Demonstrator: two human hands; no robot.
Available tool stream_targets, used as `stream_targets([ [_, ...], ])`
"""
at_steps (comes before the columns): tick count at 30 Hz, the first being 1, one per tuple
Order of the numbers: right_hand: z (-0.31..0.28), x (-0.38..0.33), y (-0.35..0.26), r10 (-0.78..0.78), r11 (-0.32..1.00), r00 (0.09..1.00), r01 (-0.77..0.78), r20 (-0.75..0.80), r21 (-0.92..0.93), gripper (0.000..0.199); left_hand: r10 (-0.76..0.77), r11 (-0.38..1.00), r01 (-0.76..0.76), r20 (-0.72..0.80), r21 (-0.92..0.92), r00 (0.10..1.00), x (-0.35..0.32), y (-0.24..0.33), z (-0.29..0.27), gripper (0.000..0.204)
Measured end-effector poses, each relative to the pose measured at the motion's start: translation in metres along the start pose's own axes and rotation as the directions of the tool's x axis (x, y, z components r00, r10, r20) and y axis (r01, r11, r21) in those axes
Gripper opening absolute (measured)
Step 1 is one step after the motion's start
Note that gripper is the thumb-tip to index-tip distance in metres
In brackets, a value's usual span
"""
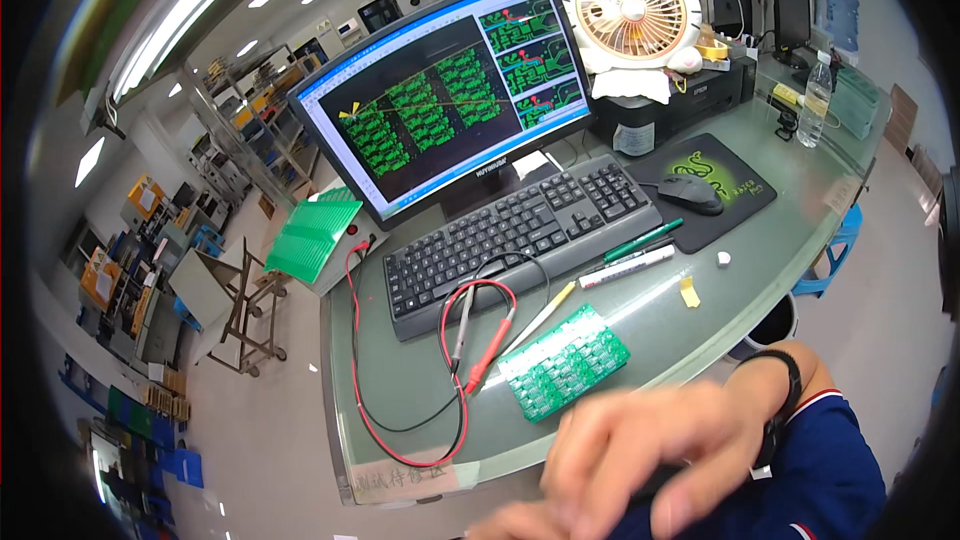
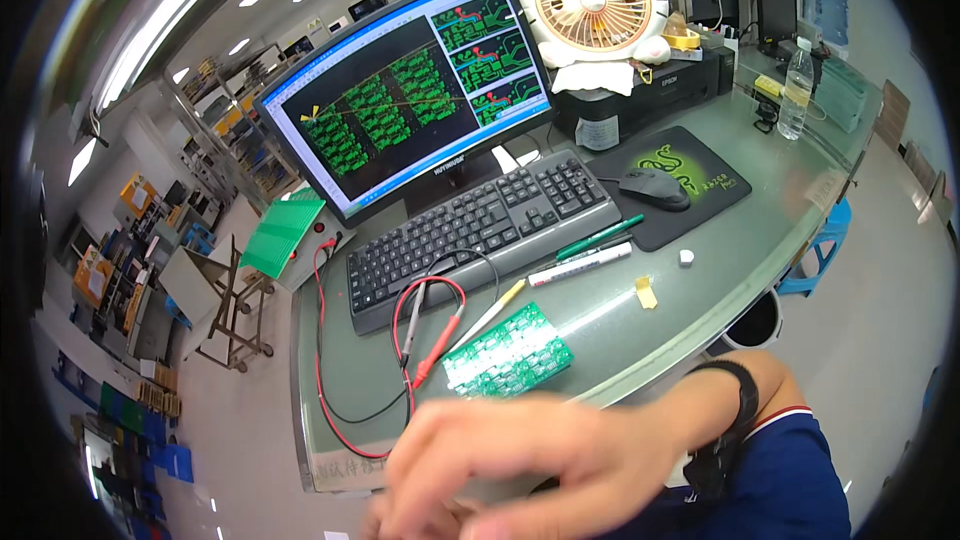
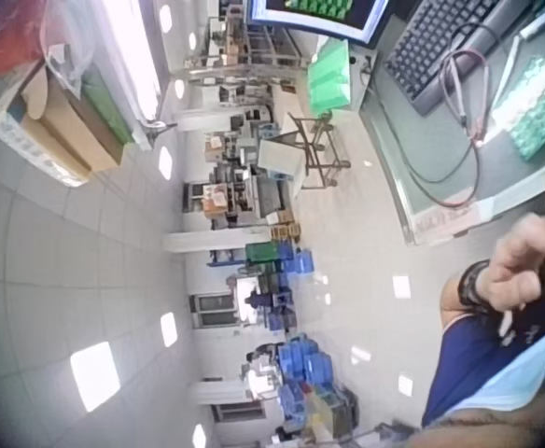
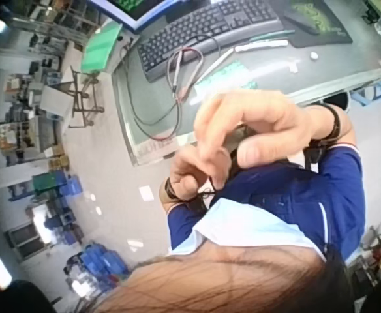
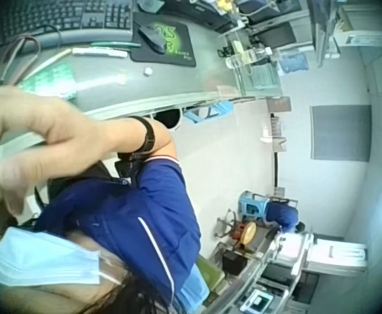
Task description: Testing a printed circuit board (PCB) using multimeter probes and a computer interface.
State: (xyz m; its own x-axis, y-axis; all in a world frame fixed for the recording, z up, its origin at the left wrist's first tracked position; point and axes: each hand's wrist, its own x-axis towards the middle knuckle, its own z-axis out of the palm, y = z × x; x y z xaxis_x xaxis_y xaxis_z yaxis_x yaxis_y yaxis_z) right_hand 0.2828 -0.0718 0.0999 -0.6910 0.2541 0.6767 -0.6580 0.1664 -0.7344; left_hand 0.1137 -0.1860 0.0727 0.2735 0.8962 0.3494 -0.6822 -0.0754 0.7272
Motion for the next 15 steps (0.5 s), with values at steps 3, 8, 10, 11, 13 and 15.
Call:
stream_targets([
  [3,-0.052,0.005,0.006,0.081,0.868,0.997,-0.077,-0.012,-0.490,0.019,0.026,0.885,0.006,-0.063,0.465,0.998,0.020,0.016,-0.058,0.021],
  [8,-0.142,-0.021,0.065,0.272,0.111,0.954,-0.161,-0.126,-0.981,0.010,0.052,-0.210,-0.029,0.041,0.977,0.998,0.074,0.014,-0.128,0.042],
  [10,-0.154,-0.026,0.082,0.382,0.013,0.920,-0.106,-0.093,-0.994,0.012,-0.086,-0.583,-0.036,-0.018,0.812,0.996,0.075,0.014,-0.139,0.059],
  [11,-0.158,-0.028,0.088,0.442,-0.020,0.893,-0.092,-0.091,-0.996,0.014,-0.134,-0.631,-0.051,-0.044,0.774,0.990,0.072,0.010,-0.156,0.071],
  [13,-0.165,-0.036,0.104,0.446,-0.007,0.889,-0.111,-0.102,-0.994,0.010,-0.178,-0.677,-0.051,-0.096,0.735,0.979,0.077,0.003,-0.164,0.073],
  [15,-0.166,-0.040,0.110,0.441,-0.003,0.892,-0.110,-0.101,-0.994,0.011,-0.151,-0.696,-0.051,-0.076,0.717,0.986,0.080,-0.004,-0.171,0.071],
])
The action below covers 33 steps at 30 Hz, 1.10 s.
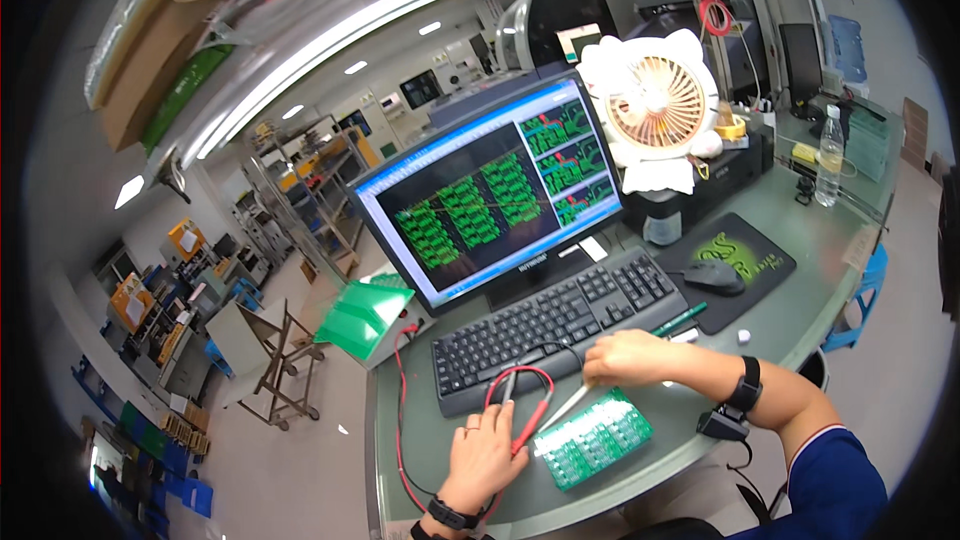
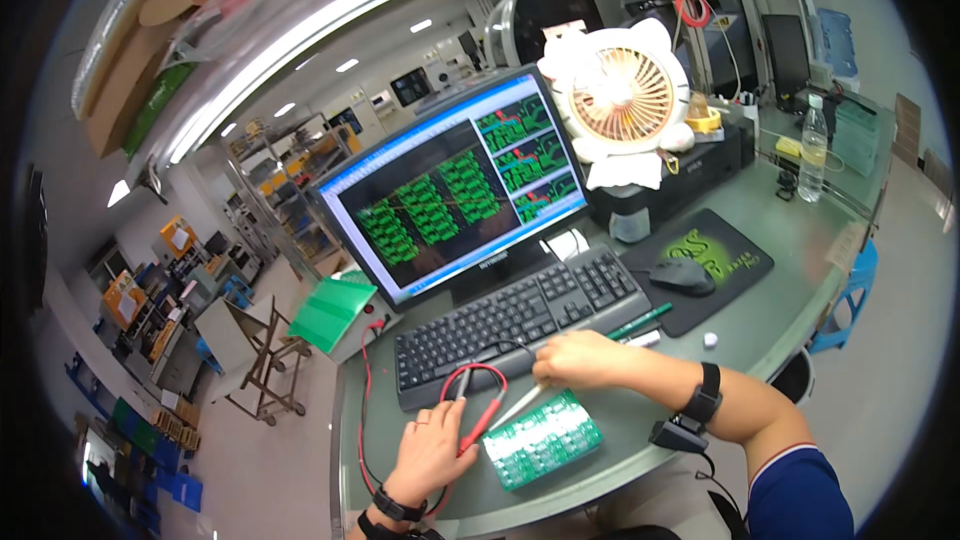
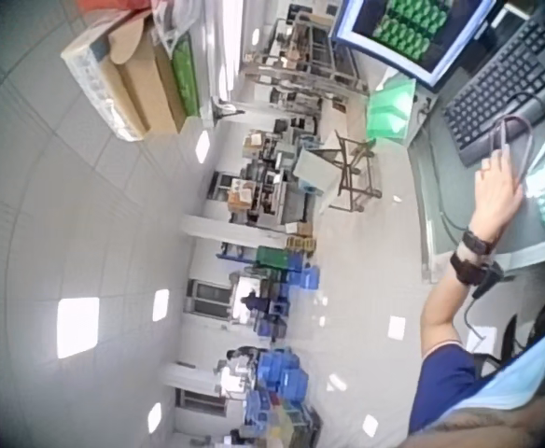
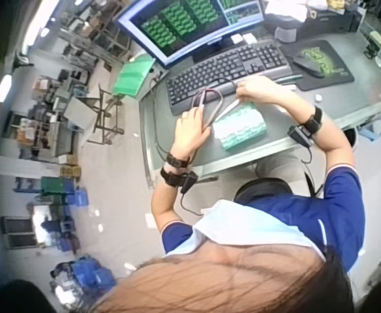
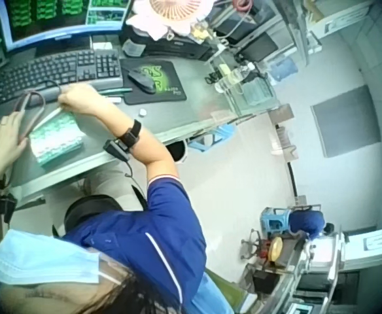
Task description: Testing a printed circuit board (PCB) using multimeter probes and a computer interface.
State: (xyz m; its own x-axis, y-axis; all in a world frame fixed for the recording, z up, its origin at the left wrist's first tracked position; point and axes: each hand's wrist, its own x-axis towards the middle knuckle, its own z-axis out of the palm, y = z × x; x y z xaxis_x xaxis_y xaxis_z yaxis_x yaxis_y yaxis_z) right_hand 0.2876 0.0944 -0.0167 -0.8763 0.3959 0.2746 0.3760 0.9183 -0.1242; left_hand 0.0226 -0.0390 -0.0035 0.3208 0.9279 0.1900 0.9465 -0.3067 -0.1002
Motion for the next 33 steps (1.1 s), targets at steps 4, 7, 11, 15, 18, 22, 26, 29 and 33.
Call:
stream_targets([
  [4,0.004,0.000,-0.001,-0.013,1.000,1.000,0.014,0.026,-0.027,0.010,-0.053,0.996,0.053,-0.006,0.072,0.999,0.013,0.006,0.011,0.065],
  [7,0.005,-0.002,0.000,-0.042,0.999,0.998,0.042,-0.036,0.001,0.012,-0.102,0.993,0.104,-0.039,0.056,0.994,0.018,0.005,0.026,0.056],
  [11,-0.005,-0.003,0.006,-0.017,1.000,0.995,0.020,-0.102,0.022,0.020,-0.264,0.938,0.251,-0.022,-0.237,0.964,0.014,-0.001,0.024,0.041],
  [15,-0.014,-0.004,0.019,0.083,0.958,0.955,0.003,-0.285,0.287,0.014,-0.272,0.462,0.350,0.245,-0.815,0.931,0.001,-0.037,0.015,0.026],
  [18,-0.036,-0.001,-0.002,0.425,0.579,0.896,-0.159,-0.129,0.800,0.016,-0.235,-0.466,0.273,0.416,-0.842,0.879,0.005,-0.030,-0.024,0.017],
  [22,-0.038,0.012,-0.029,0.405,0.180,0.913,-0.141,0.058,0.973,0.019,-0.164,-0.902,-0.119,0.074,-0.416,0.984,0.019,-0.012,-0.014,0.020],
  [26,-0.032,0.026,-0.058,0.329,0.151,0.941,-0.131,0.075,0.980,0.029,0.009,-0.606,0.009,0.004,-0.795,1.000,0.035,0.004,-0.027,0.030],
  [29,-0.034,0.035,-0.067,0.309,0.154,0.946,-0.157,0.103,0.976,0.029,0.101,-0.126,0.189,0.177,-0.974,0.979,0.041,-0.002,-0.031,0.034],
  [33,-0.028,0.050,-0.073,0.304,0.157,0.942,-0.193,0.139,0.969,0.023,0.128,0.063,0.263,0.269,-0.963,0.955,0.037,-0.003,-0.021,0.033],
])
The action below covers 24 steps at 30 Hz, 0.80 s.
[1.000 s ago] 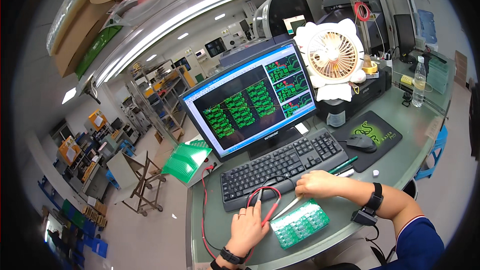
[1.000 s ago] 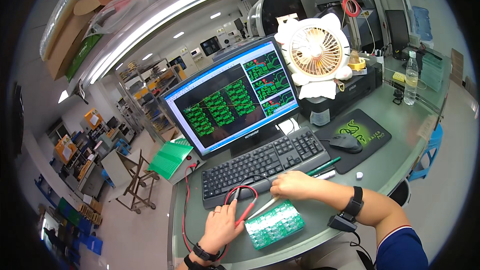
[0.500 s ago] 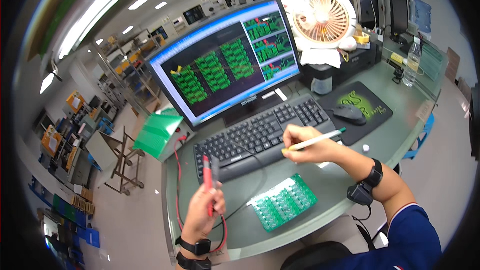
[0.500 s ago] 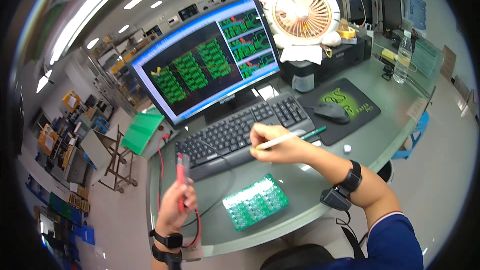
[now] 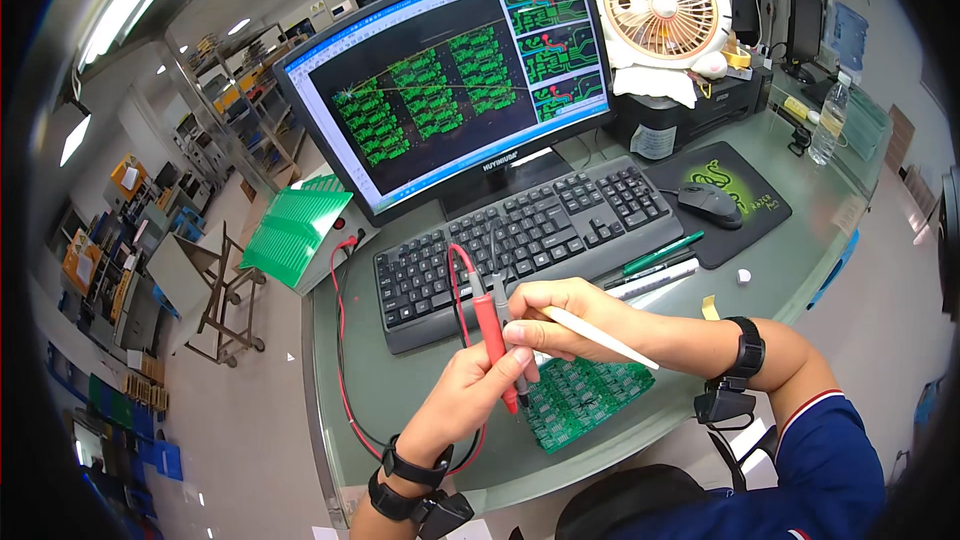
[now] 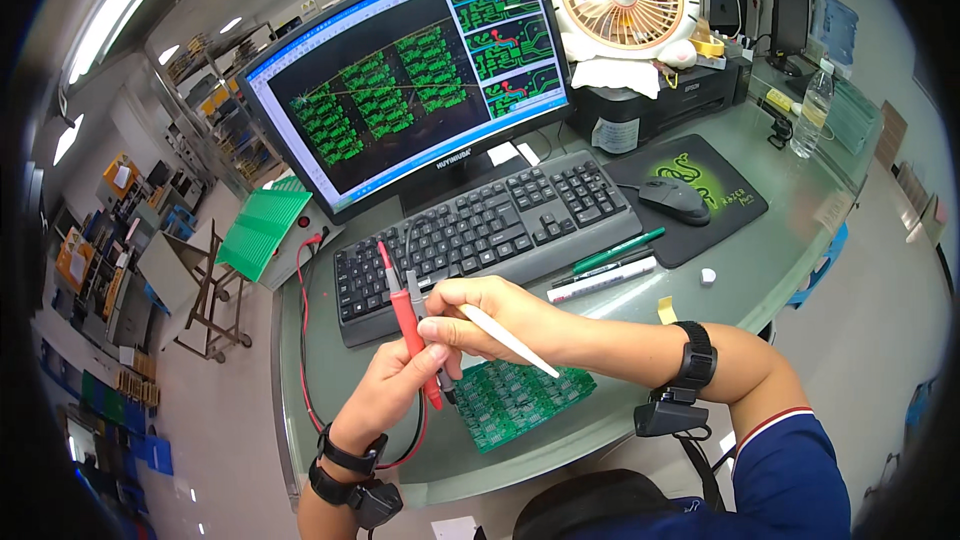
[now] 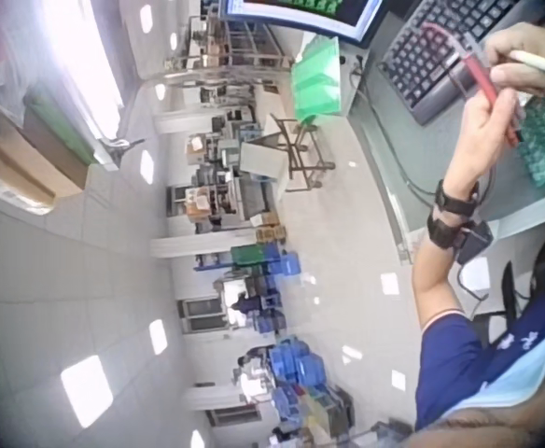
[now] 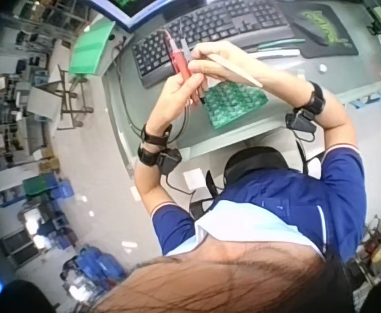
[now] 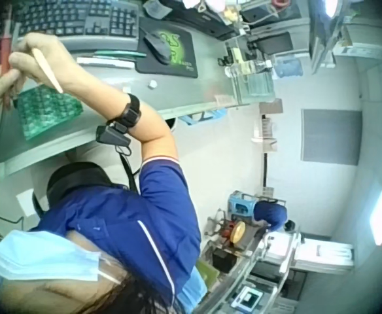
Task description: Testing a printed circuit board (PCB) using multimeter probes and a computer interface.
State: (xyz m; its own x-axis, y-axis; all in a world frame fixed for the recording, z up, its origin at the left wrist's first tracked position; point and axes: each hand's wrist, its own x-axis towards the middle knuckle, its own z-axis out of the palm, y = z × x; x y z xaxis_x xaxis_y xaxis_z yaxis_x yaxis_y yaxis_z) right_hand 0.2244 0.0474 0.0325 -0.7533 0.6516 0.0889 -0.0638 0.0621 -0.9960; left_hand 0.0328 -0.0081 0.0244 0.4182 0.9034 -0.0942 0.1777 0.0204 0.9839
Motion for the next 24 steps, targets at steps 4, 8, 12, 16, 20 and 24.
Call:
stream_targets([
  [4,-0.006,0.002,0.011,0.049,0.999,0.987,-0.050,-0.155,0.001,0.026,0.026,1.000,-0.027,-0.109,-0.010,0.994,-0.006,-0.009,-0.010,0.035],
  [8,-0.025,-0.005,0.018,0.157,0.987,0.972,-0.158,-0.174,0.005,0.023,-0.045,0.977,-0.021,-0.303,-0.210,0.952,-0.011,-0.033,-0.034,0.031],
  [12,-0.031,-0.008,0.030,0.258,0.963,0.959,-0.245,-0.118,0.114,0.019,0.018,0.921,-0.129,-0.292,-0.367,0.956,-0.011,-0.038,-0.036,0.017],
  [16,-0.025,-0.008,0.026,0.241,0.955,0.963,-0.215,-0.118,0.203,0.020,0.013,0.912,-0.118,-0.258,-0.394,0.966,-0.010,-0.045,-0.037,0.018],
  [20,-0.018,-0.014,0.029,0.102,0.995,0.991,-0.103,-0.091,-0.009,0.022,0.087,0.946,-0.142,-0.194,-0.292,0.977,-0.009,-0.047,-0.036,0.023],
  [24,-0.015,-0.014,0.026,0.185,0.983,0.983,-0.185,-0.014,0.017,0.021,0.061,0.955,-0.108,-0.174,-0.277,0.983,-0.009,-0.048,-0.034,0.028],
])
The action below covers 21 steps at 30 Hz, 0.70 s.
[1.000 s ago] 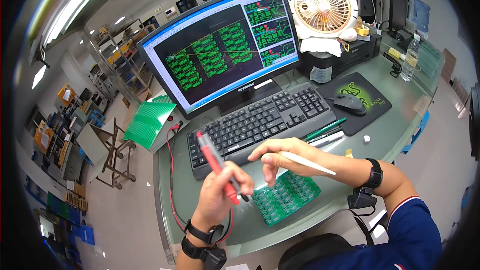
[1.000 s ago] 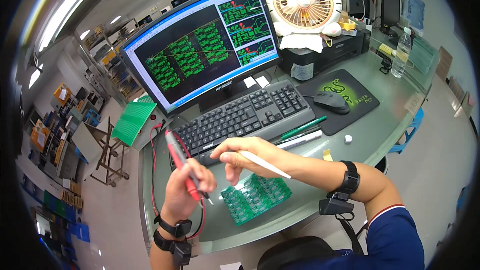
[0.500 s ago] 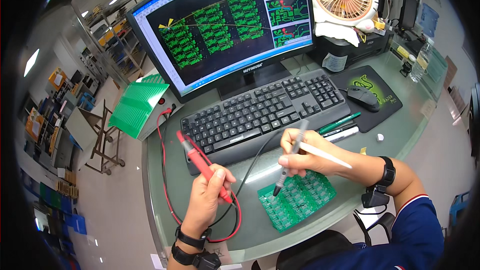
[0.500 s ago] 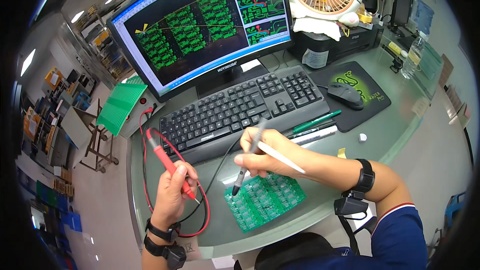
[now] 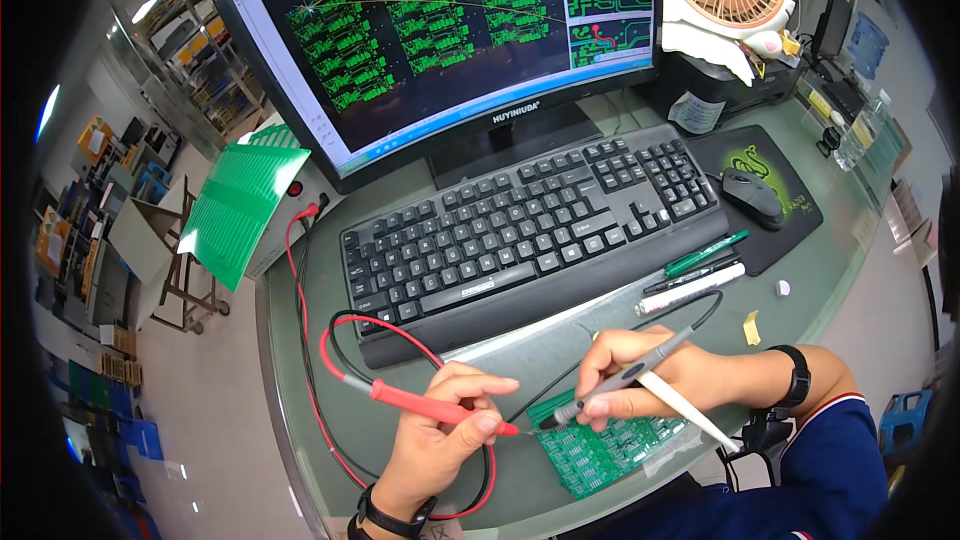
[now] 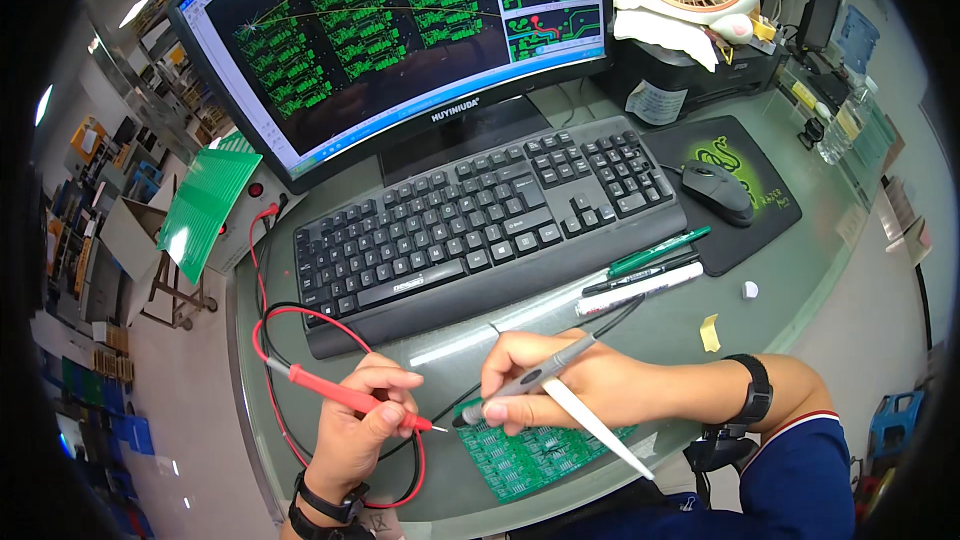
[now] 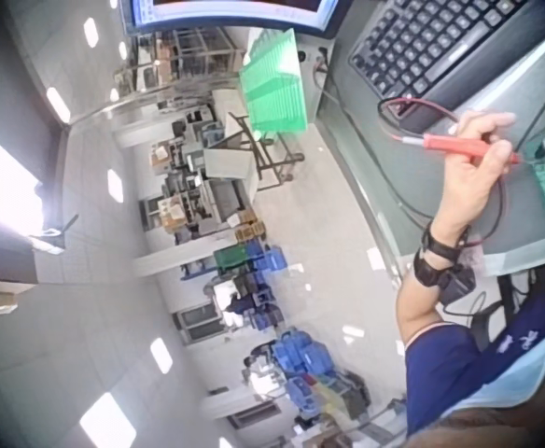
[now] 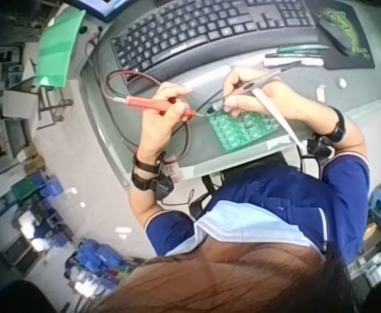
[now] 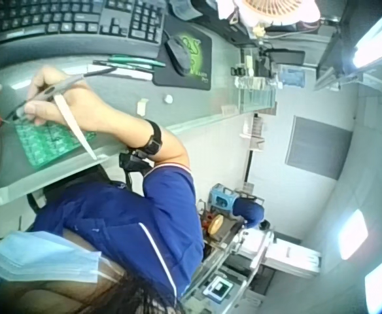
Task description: Testing a printed circuit board (PCB) using multimeter probes and a computer interface.
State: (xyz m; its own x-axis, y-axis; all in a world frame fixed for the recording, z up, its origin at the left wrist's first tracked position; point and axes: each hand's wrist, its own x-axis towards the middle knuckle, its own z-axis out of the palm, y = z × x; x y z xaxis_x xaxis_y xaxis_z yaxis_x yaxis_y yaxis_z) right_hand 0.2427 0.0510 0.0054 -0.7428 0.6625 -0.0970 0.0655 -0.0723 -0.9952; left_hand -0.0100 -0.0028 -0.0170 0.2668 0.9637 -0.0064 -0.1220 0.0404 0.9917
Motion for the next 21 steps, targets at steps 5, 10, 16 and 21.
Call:
stream_targets([
  [5,0.003,-0.001,0.007,-0.033,0.992,0.994,0.045,-0.102,0.120,0.016,0.005,1.000,-0.005,0.024,0.010,1.000,0.001,-0.005,-0.002,0.026],
  [10,0.000,-0.002,0.014,-0.084,0.990,0.995,0.077,-0.057,-0.118,0.022,-0.080,0.992,0.084,0.052,-0.093,0.995,0.001,-0.002,0.001,0.022],
  [16,-0.001,-0.001,0.015,-0.136,0.967,0.990,0.125,-0.034,-0.224,0.022,-0.014,0.999,0.009,0.103,0.045,0.995,0.002,-0.006,-0.002,0.021],
  [21,0.000,-0.001,0.014,-0.149,0.959,0.989,0.140,-0.018,-0.248,0.023,-0.012,0.998,0.015,0.060,-0.056,0.998,0.002,-0.007,0.005,0.021],
])
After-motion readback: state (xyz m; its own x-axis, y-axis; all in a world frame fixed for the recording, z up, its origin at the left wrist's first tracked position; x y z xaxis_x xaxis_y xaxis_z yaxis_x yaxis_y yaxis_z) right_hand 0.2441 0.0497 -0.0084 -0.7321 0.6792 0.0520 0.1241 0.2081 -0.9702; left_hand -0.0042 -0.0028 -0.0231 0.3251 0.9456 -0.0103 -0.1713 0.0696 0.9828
